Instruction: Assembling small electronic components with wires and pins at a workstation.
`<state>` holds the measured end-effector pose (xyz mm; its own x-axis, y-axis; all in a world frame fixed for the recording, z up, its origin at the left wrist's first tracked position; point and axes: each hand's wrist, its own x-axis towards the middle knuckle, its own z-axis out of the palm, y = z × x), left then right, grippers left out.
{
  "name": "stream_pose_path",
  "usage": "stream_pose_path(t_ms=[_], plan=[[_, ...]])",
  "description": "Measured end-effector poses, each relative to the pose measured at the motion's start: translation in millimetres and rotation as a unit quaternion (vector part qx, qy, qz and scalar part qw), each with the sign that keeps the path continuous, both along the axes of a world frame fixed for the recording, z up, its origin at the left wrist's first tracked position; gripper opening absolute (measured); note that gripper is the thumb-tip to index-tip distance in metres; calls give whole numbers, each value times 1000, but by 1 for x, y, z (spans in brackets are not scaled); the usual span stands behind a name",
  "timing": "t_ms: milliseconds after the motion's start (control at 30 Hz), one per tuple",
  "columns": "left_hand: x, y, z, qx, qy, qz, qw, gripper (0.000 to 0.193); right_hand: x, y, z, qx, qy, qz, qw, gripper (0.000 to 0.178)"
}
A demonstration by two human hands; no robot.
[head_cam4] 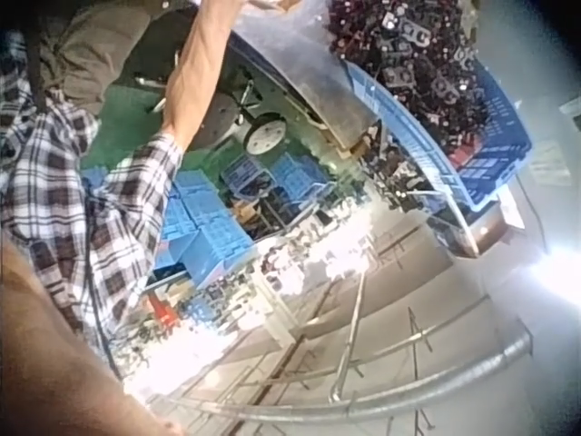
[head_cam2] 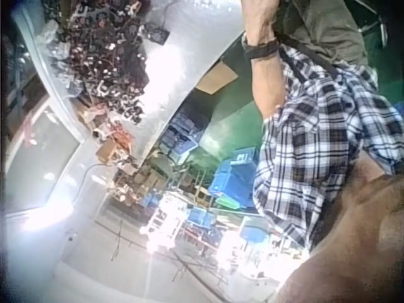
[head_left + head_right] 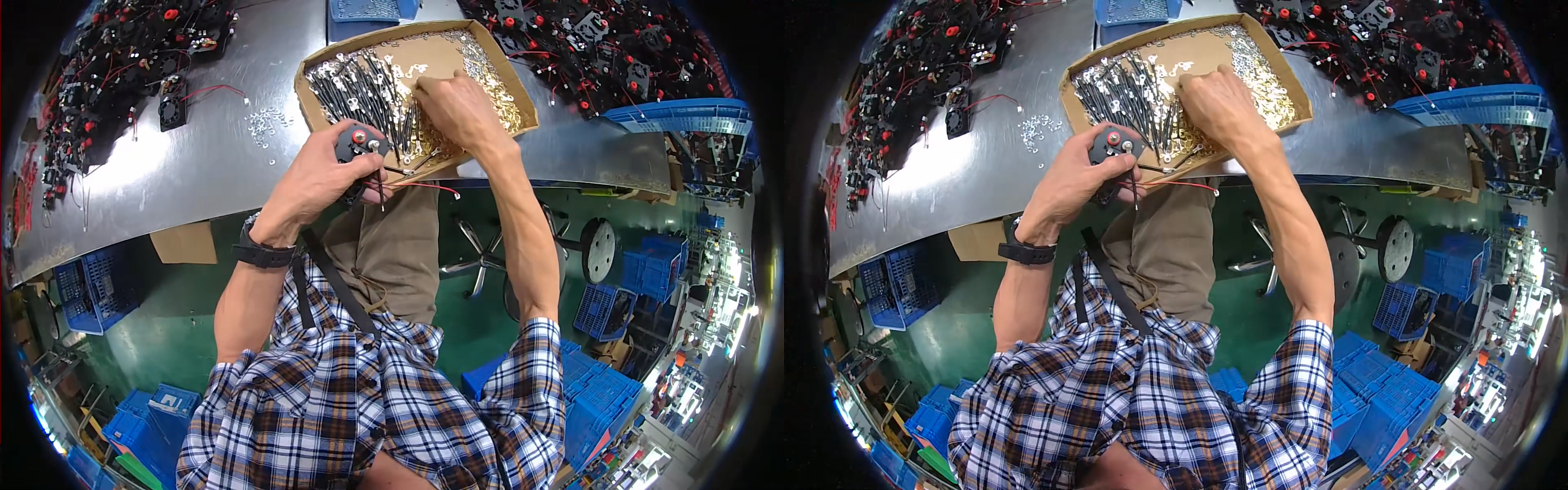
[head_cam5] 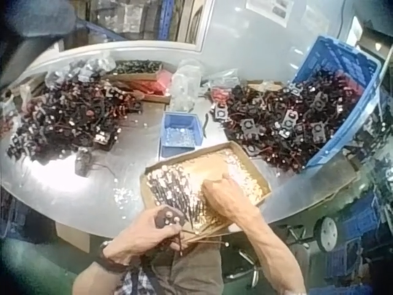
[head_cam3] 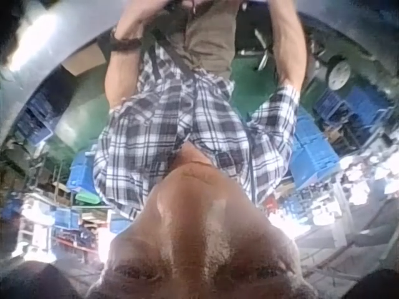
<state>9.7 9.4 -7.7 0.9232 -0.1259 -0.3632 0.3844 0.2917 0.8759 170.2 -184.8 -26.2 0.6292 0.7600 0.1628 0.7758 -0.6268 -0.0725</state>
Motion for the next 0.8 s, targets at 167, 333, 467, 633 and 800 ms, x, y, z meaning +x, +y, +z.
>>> stream_pose_path(t_ms=[167,333,467,633,800], plan=[[1,0,-1,-2,2,-2,1000,27,-7,9,1,-41,-70,11,997,10],[0,-3,-1,9,-9,8,1000,27,-1,9,2,-64,-56,4,996,13],[2,0,1,-7,-12,-2,1000,27,0,-4,9,18,-55,-49,997,18],[5,13,0,-50,8,-79,996,27,-49,10,29,235,106,116,959,15],[8,21,3,-2,-22,-126,992,32,-67,17,30,169,53,258,950,18]])
